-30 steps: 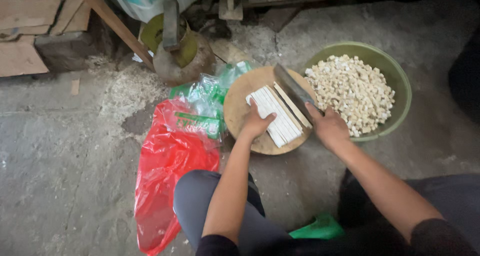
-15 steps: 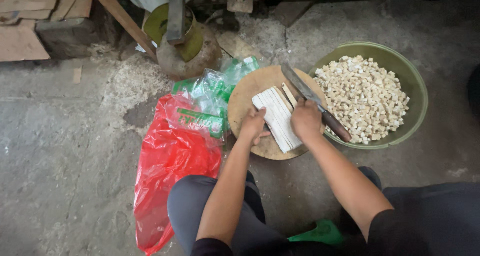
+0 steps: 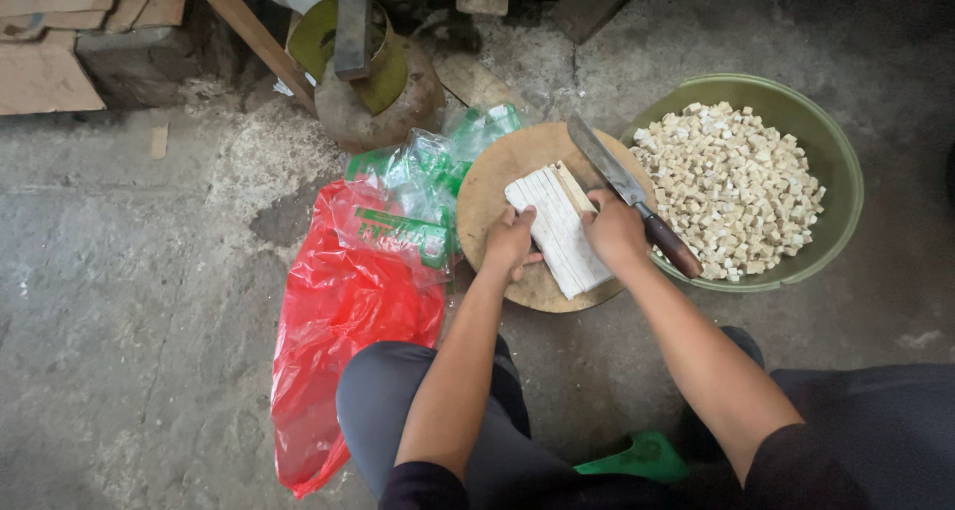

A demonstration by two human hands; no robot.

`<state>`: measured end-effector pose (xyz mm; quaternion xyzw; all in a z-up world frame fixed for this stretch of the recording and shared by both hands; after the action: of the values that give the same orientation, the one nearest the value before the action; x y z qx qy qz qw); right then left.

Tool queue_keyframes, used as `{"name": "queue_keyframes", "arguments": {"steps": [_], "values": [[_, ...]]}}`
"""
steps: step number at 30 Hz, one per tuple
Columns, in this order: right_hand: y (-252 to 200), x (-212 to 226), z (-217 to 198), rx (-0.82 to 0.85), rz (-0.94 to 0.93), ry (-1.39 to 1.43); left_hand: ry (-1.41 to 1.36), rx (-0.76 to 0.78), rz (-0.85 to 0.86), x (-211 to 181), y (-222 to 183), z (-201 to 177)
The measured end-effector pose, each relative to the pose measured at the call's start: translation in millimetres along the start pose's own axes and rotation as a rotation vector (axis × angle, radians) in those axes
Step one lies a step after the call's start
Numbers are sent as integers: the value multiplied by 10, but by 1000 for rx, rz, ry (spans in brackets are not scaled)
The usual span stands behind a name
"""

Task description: The person cuts white rectangular food blocks into strips and then into small cubes on a round wooden cutting board. The diced pieces are collected in a green basin placed beside the board.

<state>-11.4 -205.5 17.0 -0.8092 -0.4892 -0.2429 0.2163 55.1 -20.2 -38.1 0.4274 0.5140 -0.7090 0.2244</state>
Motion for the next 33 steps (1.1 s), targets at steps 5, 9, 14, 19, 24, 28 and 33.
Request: {"name": "queue_keyframes", "arguments": {"steps": [5,9,14,19,24,28,33], "values": [[-183,314,-225,-127,-198,33,12,14,16,-49,-29,5],[-278,374,-181,-166,-246,-66,-12,19,14,-54,-52,7],[-261,288,-101,-192,-312,-4,-22,28,26,-20,-23,5],[-20,-53,21,-17,-85,247,7,14,44,62,85,-19],[28,-150,31,5,-35,72,58,6,94,108,150,-25],[-17,-108,-119,-105,-26,58,108,-24,118,60,133,-53],[-91,7,-161,-128,-85,65,80,-6,141,18,84,-36]]}}
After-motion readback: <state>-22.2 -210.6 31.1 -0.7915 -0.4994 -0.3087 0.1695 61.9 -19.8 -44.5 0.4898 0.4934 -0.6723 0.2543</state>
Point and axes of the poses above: each hand's wrist, its own y-axis towards the middle knuckle, its own z-axis out of the palm, x = y × z, the point moved 7 cm from there along y, towards the middle knuckle, and after that the axes turned 5 degrees about x, right-handed, at the moved point
